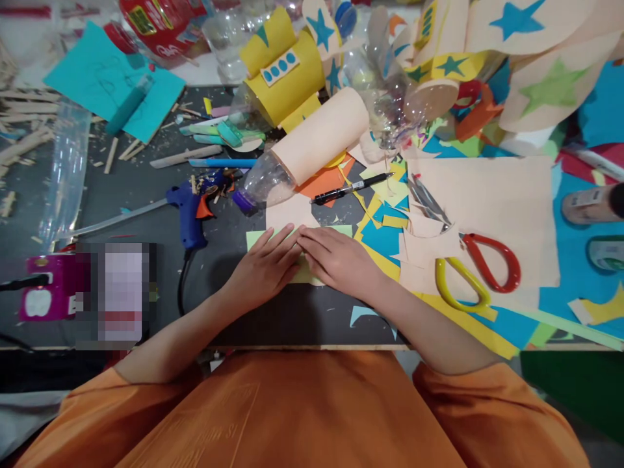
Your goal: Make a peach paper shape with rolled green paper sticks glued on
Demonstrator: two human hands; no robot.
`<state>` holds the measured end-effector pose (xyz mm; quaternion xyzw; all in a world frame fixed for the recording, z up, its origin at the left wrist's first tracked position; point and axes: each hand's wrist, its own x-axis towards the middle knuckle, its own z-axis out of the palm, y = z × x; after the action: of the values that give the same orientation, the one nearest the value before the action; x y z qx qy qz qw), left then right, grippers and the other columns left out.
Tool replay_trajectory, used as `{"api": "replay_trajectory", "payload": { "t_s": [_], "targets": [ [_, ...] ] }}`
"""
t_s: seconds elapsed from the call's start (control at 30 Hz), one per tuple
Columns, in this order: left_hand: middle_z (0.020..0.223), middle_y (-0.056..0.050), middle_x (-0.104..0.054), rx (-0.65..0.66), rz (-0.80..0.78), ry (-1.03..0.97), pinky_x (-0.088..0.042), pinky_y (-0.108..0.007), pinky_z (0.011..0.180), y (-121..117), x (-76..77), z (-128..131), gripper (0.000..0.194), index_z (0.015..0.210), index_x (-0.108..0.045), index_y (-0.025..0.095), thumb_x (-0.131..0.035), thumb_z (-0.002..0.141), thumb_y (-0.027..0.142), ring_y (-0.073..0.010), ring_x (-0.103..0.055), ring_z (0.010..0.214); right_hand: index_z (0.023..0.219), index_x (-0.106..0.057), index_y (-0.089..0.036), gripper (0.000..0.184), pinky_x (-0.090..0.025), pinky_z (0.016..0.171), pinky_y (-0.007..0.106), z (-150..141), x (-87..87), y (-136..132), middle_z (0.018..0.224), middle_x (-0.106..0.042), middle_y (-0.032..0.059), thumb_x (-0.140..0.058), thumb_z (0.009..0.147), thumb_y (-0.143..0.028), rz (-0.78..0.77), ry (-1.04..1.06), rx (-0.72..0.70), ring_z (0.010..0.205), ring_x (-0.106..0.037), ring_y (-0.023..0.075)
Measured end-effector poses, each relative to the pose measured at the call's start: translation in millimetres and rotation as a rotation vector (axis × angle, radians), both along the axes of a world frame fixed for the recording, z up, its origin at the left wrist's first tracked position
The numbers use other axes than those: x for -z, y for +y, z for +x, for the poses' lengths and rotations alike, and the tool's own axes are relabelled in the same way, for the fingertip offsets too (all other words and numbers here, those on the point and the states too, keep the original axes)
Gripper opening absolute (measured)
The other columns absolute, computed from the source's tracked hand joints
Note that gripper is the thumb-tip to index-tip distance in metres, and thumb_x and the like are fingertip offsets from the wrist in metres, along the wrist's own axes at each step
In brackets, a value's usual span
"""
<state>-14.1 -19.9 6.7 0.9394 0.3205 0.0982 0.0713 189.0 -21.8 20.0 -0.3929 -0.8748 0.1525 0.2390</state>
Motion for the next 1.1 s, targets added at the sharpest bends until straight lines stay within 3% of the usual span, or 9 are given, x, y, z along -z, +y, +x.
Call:
{"api": "replay_trajectory", "payload": {
  "t_s": [0.2, 0.4, 0.7, 0.83, 1.0, 1.1],
  "targets": [
    [0.135, -0.014, -0.061, -0.034, -0.139, -0.12, -0.047, -0.048, 0.108, 4, 2.2, -8, 0.039, 0.135, -0.048, 0.015, -0.039, 0.096, 0.014, -0.0255, -0.052, 0.132, 0.118, -0.067, -0.013, 0.036, -0.055, 0.095, 0.051, -5, -9.7, -7, 0.119, -0.07, 0.0166, -0.039, 0.096, -0.018, -0.093, -0.128, 0.111, 0.109, -0.066, 0.0286],
    [0.129, -0.012, -0.064, -0.068, -0.176, -0.18, -0.052, -0.047, 0.101, 5, 0.0, -10, 0.037, 0.126, -0.055, 0.016, -0.042, 0.092, 0.008, -0.0256, -0.058, 0.124, 0.124, -0.062, -0.007, 0.037, -0.053, 0.099, 0.049, 8, -8.7, -22, 0.128, -0.065, 0.0196, -0.042, 0.095, -0.018, -0.049, -0.192, 0.206, 0.117, -0.062, 0.0299],
    [0.123, -0.012, -0.067, -0.233, -0.22, -0.07, -0.051, -0.042, 0.094, 6, -17.7, -6, 0.032, 0.12, -0.063, 0.019, -0.045, 0.093, 0.016, -0.0258, -0.062, 0.115, 0.124, -0.061, -0.016, 0.035, -0.05, 0.098, 0.05, 32, -1.8, -28, 0.126, -0.067, 0.0144, -0.045, 0.094, -0.021, -0.05, -0.151, 0.331, 0.112, -0.061, 0.0294],
    [0.123, -0.013, -0.066, -0.259, -0.209, -0.044, -0.05, -0.042, 0.093, 5, -19.9, -5, 0.032, 0.121, -0.063, 0.02, -0.048, 0.093, 0.02, -0.0275, -0.06, 0.114, 0.131, -0.054, -0.015, 0.04, -0.047, 0.098, 0.053, 36, 4.4, -24, 0.124, -0.066, 0.0165, -0.047, 0.093, -0.026, -0.075, -0.135, 0.37, 0.111, -0.059, 0.0316],
    [0.126, -0.013, -0.064, -0.243, -0.171, -0.063, -0.049, -0.041, 0.095, 3, -18.6, -6, 0.032, 0.121, -0.062, 0.017, -0.045, 0.095, 0.025, -0.0277, -0.058, 0.118, 0.129, -0.053, -0.018, 0.042, -0.048, 0.093, 0.051, 37, 8.2, -20, 0.114, -0.066, 0.0148, -0.054, 0.089, -0.031, -0.057, -0.04, 0.403, 0.107, -0.059, 0.0312],
    [0.129, -0.015, -0.063, -0.223, -0.139, -0.074, -0.048, -0.04, 0.097, 3, -17.5, -6, 0.038, 0.129, -0.057, 0.014, -0.04, 0.097, 0.027, -0.0276, -0.057, 0.12, 0.119, -0.058, -0.022, 0.032, -0.052, 0.078, 0.042, 36, 5.1, -19, 0.096, -0.066, 0.009, -0.054, 0.088, -0.028, -0.206, 0.122, 0.433, 0.089, -0.062, 0.0251]
  ]
}}
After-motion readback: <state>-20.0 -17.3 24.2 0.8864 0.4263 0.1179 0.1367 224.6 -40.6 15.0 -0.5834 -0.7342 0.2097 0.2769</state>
